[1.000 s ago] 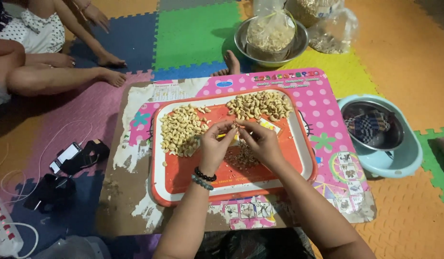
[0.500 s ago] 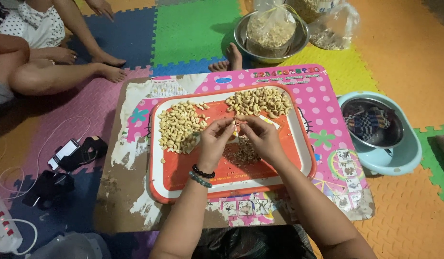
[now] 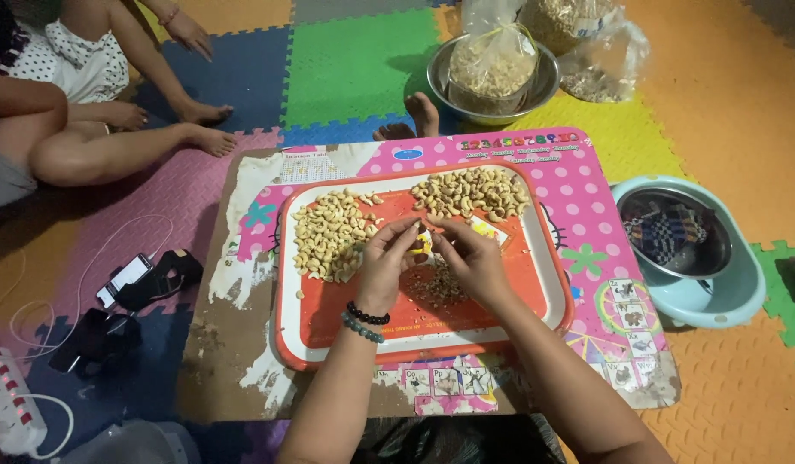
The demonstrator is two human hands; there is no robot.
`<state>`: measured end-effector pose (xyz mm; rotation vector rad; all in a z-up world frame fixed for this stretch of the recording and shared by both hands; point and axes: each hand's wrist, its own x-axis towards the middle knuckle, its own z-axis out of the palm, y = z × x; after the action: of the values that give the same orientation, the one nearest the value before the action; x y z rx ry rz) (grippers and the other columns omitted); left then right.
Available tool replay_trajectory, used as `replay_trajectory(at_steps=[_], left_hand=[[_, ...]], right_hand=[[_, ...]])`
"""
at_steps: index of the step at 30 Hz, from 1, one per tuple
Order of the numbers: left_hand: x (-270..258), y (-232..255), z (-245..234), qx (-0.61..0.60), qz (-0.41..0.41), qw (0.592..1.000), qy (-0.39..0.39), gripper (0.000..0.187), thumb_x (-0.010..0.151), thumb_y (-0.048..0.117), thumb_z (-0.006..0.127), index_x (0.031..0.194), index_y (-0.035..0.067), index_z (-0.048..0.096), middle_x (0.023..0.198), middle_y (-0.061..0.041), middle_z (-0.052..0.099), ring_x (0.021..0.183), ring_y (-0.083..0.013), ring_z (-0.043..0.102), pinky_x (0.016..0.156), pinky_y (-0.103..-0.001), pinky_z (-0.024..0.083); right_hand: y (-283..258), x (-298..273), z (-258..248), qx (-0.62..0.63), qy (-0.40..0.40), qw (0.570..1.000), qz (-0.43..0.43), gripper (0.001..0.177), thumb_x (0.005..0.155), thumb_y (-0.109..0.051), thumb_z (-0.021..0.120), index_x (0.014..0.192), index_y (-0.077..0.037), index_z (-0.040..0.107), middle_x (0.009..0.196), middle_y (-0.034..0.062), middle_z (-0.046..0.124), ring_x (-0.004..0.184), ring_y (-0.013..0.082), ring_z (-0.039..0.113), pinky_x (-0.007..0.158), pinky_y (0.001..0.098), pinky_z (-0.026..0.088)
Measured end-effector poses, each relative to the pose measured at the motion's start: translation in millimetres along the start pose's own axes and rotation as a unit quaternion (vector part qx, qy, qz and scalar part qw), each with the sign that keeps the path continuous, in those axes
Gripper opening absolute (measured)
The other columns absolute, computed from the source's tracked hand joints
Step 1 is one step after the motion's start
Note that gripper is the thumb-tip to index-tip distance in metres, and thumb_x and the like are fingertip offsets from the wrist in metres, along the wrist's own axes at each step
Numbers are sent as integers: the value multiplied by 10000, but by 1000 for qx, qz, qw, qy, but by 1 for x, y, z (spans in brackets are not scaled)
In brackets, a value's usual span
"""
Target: Manually peeling the skins off peanuts and separating the nuts from the husks on a tray.
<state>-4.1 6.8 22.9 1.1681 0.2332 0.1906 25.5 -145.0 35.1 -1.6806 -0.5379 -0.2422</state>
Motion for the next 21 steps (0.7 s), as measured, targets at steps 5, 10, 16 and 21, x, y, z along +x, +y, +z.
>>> replay_trajectory(at_steps=[5,10,16,21], left_hand=[[-2,-1,0,4,3,1000,5,314,960,155,718,1202,-43,693,1039,-155,702,895,-167,687,737,-335,670],[-2,2,2,8,14,1000,2,308,961,151,716,1198,-45,693,1033,-163,703,891,-168,687,731,-336,671],[2,3,4,12,19,1000,2,300,963,144,713,1193,-48,694,1024,-173,706,885,-170,687,723,-336,672],[4,1,6,19,20,1000,2,293,965,138,710,1188,-51,695,1016,-183,708,879,-172,686,716,-336,673]], right_hand=[[0,-1,2,-3,-7,1000,0,245,979,-114,703,1220,-83,731,743,98,764,502,138,592,487,250,453],[-2,1,2,-6,-8,1000,-10,237,977,-110,703,1210,-83,737,740,97,763,500,138,589,487,249,452],[-2,1,4,-13,-13,1000,-13,227,975,-106,703,1197,-82,744,735,95,761,497,137,585,486,249,451],[0,2,2,-18,-14,1000,-12,216,973,-101,703,1183,-82,751,731,94,760,494,136,580,485,249,449]])
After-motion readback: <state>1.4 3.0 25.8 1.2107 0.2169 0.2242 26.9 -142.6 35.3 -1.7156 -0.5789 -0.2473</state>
